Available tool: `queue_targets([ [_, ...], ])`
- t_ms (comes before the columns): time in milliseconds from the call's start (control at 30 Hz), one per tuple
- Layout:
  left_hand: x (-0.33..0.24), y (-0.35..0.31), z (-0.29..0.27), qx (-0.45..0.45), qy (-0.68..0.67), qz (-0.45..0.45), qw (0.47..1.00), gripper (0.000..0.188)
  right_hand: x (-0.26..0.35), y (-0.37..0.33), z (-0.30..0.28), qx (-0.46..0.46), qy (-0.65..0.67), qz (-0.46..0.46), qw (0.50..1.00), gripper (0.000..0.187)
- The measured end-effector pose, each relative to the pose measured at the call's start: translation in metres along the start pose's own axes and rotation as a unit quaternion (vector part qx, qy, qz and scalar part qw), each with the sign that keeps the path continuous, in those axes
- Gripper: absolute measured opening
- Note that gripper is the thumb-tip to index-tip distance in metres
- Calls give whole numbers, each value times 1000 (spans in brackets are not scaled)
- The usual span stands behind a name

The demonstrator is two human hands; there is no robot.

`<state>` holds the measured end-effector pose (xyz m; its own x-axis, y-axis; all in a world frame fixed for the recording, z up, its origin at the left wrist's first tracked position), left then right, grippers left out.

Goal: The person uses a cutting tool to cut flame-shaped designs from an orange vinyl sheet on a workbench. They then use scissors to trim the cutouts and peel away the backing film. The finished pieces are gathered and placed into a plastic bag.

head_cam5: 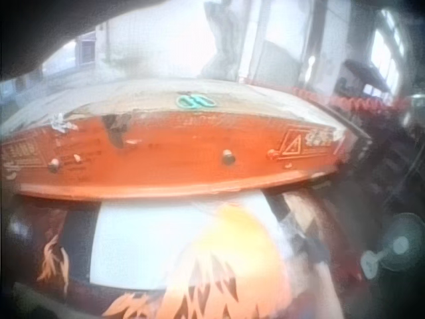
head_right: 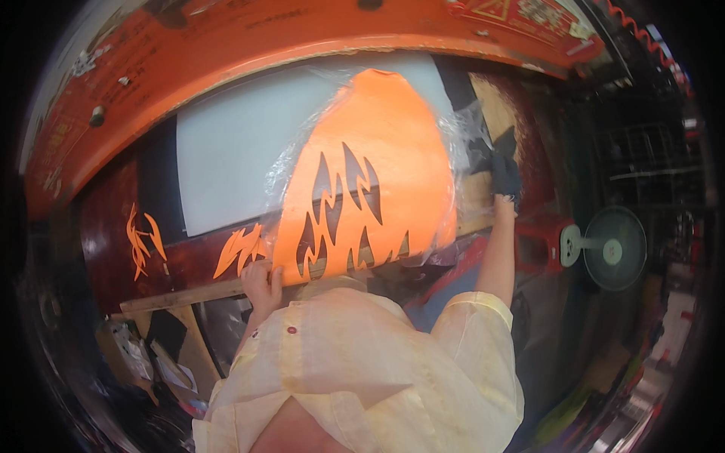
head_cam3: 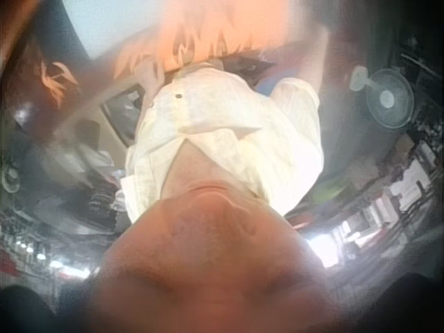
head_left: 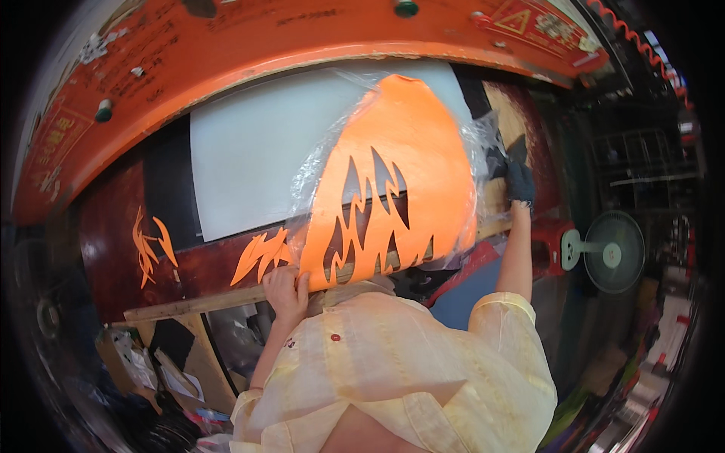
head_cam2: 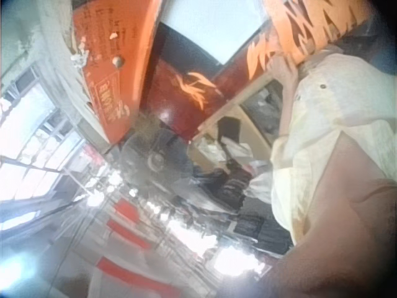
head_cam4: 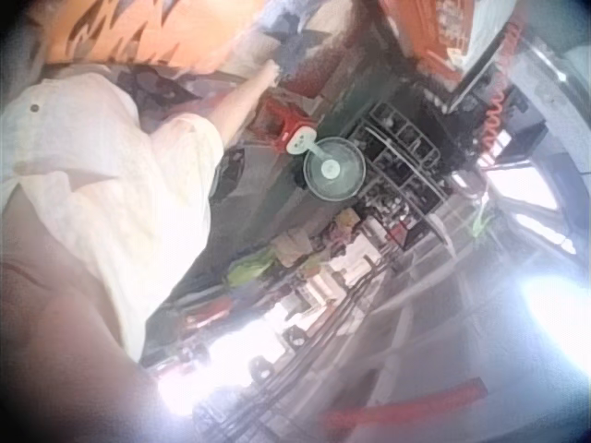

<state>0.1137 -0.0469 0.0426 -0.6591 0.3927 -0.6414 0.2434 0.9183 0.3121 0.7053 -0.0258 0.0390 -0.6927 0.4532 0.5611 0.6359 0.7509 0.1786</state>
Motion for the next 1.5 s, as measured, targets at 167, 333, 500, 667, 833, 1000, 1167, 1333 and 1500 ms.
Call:
queue_targets([
  [167, -1, -5, -1, 6, -13, 11, 1000, 13, 30, -107, 0, -30, 124, 44, 991, 36],
  [333, 2, -16, -3, 22, -64, 23, 997, 14, 89, -169, 7, 66, -11, 63, 996, 61],
  [500, 7, -31, -21, 65, -163, -12, 984, 12, 114, -181, 4, 53, 225, 191, 954, 52],
  [667, 4, -22, -46, 50, -333, -78, 938, 13, 128, -178, -10, 65, 438, 219, 870, 33],
  [833, -1, 32, -43, -1, -455, -81, 887, 15, 172, -102, -33, 40, 432, 132, 891, 22],
  [1000, 13, 89, -18, -46, -507, -173, 843, 18, 197, -32, -18, 33, 312, 89, 945, 18],
  [1167, 25, 118, 1, -64, -499, -199, 841, 17, 164, -59, 15, -12, 293, 39, 955, 50],
  [1333, 22, 129, 11, -38, -453, -199, 868, 17, 120, -141, 6, 12, 338, 157, 928, 41],
  [1500, 20, 143, 22, -72, -429, -172, 884, 17, 127, -135, -5, 165, 307, 155, 924, 42],
])
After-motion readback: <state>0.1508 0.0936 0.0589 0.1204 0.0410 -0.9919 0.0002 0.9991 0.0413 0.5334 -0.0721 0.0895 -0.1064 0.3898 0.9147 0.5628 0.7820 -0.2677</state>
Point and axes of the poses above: each hand's wrist, its own y-axis towards the middle knuckle, its own z-axis out of the palm, x = y × z, the point moved 1 cm from there along y, towards the middle knuckle
